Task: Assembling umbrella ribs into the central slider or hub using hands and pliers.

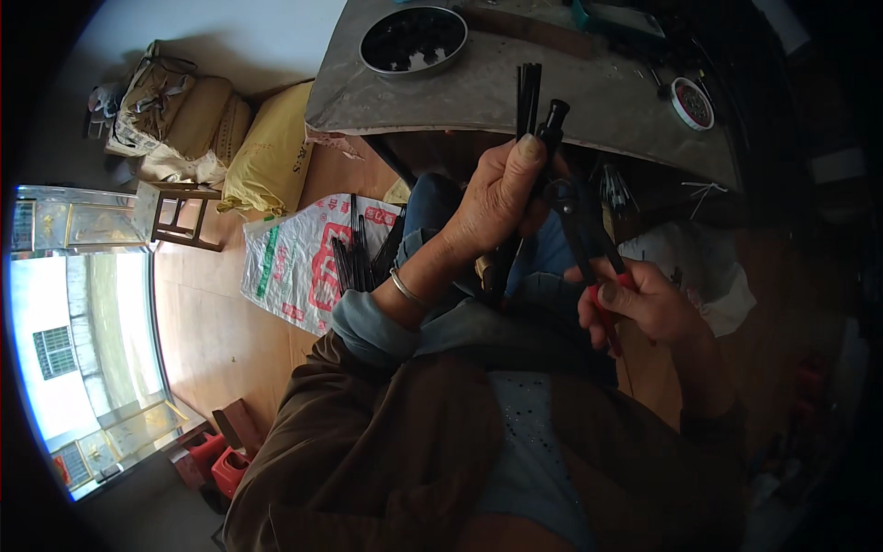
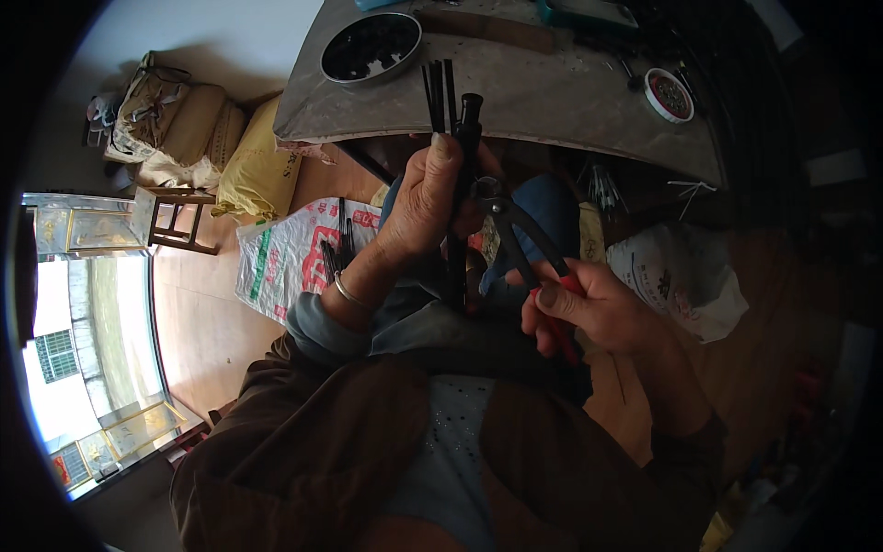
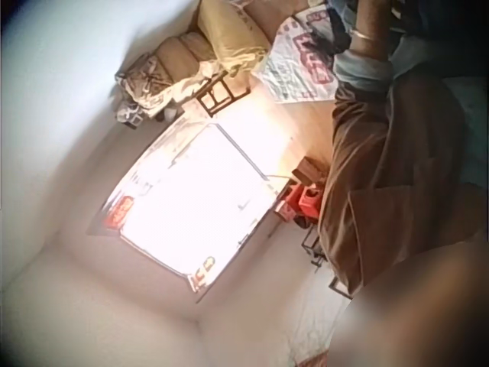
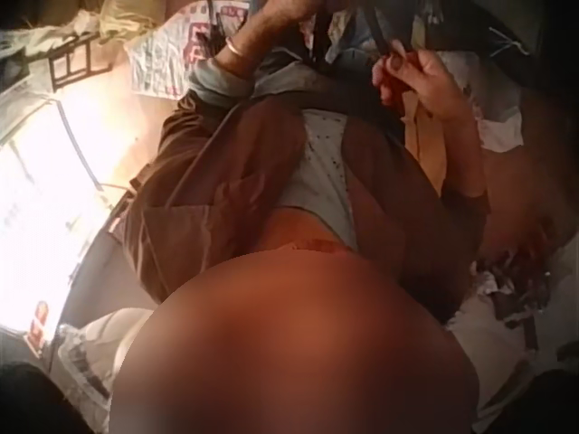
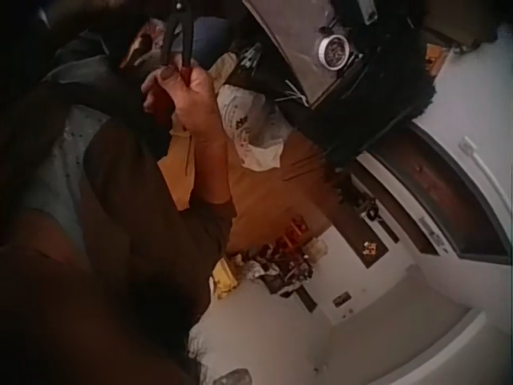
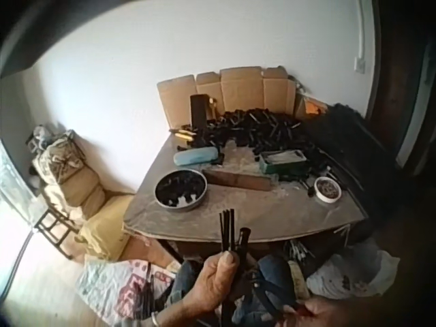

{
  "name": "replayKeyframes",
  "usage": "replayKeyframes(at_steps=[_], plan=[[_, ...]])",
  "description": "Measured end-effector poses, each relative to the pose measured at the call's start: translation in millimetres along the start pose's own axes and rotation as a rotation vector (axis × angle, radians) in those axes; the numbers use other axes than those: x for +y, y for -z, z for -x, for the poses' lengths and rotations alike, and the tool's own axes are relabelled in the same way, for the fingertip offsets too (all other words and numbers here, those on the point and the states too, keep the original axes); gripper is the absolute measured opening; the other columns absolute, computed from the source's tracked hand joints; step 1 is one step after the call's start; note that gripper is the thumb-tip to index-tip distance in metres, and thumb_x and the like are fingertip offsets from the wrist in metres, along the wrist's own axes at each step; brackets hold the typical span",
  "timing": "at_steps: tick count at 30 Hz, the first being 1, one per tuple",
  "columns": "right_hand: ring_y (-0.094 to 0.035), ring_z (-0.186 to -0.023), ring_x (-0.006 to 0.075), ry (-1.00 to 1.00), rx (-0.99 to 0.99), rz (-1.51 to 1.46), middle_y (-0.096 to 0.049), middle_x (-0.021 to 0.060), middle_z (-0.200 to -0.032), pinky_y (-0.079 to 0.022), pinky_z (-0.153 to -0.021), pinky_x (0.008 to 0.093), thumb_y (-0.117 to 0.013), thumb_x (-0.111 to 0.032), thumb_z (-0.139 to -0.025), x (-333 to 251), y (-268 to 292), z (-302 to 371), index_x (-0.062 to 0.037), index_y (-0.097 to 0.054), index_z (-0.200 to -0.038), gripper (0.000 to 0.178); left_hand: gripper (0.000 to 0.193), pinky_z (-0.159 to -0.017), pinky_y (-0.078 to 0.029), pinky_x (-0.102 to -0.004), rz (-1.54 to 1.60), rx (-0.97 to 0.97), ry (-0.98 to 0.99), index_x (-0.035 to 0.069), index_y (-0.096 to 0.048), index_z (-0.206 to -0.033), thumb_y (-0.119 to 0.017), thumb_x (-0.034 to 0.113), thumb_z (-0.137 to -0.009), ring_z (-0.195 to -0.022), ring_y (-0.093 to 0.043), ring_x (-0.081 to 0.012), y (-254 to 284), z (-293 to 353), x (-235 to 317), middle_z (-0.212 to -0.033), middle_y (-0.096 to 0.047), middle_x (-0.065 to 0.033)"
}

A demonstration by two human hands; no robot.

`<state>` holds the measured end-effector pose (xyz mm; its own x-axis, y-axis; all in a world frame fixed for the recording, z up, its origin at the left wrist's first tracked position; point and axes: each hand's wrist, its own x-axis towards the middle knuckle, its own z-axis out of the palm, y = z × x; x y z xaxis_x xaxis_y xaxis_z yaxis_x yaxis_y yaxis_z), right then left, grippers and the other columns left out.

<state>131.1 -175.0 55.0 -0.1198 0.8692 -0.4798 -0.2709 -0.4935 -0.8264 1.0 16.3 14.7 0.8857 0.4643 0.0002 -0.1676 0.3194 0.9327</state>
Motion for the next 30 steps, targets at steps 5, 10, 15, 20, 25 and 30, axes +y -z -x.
replayKeyframes(at_steps=[5, 10, 15, 20, 25, 30], plan=[[-0.057, -0.059, 0.0118, -0.045, 0.029, -0.024, -0.057, 0.0055, -0.074, -0.049, -0.056, 0.0257, -0.046, -0.025, -0.099, -7.9, -10.7, 2.0, 0.0017, -0.051, -0.116, 0.032, 0.060, -0.039, -0.032, -0.0209, -0.019, -0.021, -0.017, 0.001, -0.057, -0.088, -0.035, 0.057, -0.096, -0.042, -0.043, -0.0070, 0.7, -0.7, 3.2, -0.054, -0.047, -0.0004], [-0.044, -0.046, 0.0064, -0.118, 0.115, -0.097, -0.046, 0.0002, -0.061, -0.039, -0.042, 0.0235, -0.049, -0.027, -0.098, 0.1, -17.4, -10.0, -0.0034, -0.050, -0.094, 0.024, 0.061, -0.039, -0.031, -0.0210, 0.002, -0.013, 0.005, 0.001, -0.057, -0.087, -0.036, 0.058, -0.095, -0.042, -0.043, -0.0072, 5.1, -1.2, 1.0, -0.054, -0.046, -0.0003], [-0.044, -0.047, 0.0063, -0.090, 0.100, -0.120, -0.046, -0.0001, -0.061, -0.038, -0.042, 0.0231, -0.050, -0.026, -0.098, 9.6, -11.5, -17.7, -0.0035, -0.050, -0.094, 0.023, 0.066, -0.040, -0.031, -0.0213, 0.072, -0.075, 0.071, 0.002, -0.056, -0.089, -0.031, 0.063, -0.094, -0.042, -0.039, -0.0071, 11.6, -8.6, 1.1, -0.053, -0.042, 0.0013], [-0.060, -0.063, 0.0176, 0.364, 0.441, 0.588, -0.060, 0.0073, -0.074, -0.049, -0.061, 0.0285, -0.060, -0.014, -0.090, 14.3, 20.3, -30.9, -0.0002, -0.056, -0.109, 0.024, 0.053, -0.039, -0.035, -0.0227, 0.054, 0.125, -0.012, 0.003, -0.055, -0.088, -0.030, 0.047, -0.101, -0.041, -0.043, -0.0088, 16.7, -26.6, -18.1, -0.053, -0.046, -0.0001], [-0.064, -0.093, 0.0301, 0.447, 1.140, 1.170, -0.065, 0.0150, -0.102, -0.051, -0.075, 0.0381, -0.067, -0.008, -0.079, -24.3, 122.7, -45.4, -0.0066, -0.060, -0.109, 0.031, 0.054, -0.039, -0.032, -0.0228, 0.014, 0.275, 0.035, 0.000, -0.056, -0.094, -0.033, 0.049, -0.100, -0.041, -0.041, -0.0087, 33.1, -48.8, -36.6, -0.054, -0.044, 0.0004], [-0.062, -0.093, 0.0341, 0.048, 1.358, 1.251, -0.066, 0.0143, -0.097, -0.048, -0.079, 0.0419, -0.061, -0.030, -0.085, -84.8, 213.3, -48.6, -0.0082, -0.063, -0.105, 0.030, 0.058, -0.038, -0.029, -0.0232, 0.040, 0.246, 0.029, -0.001, -0.054, -0.094, -0.035, 0.053, -0.098, -0.039, -0.037, -0.0087, 29.2, -54.9, -31.8, -0.052, -0.041, -0.0002]])
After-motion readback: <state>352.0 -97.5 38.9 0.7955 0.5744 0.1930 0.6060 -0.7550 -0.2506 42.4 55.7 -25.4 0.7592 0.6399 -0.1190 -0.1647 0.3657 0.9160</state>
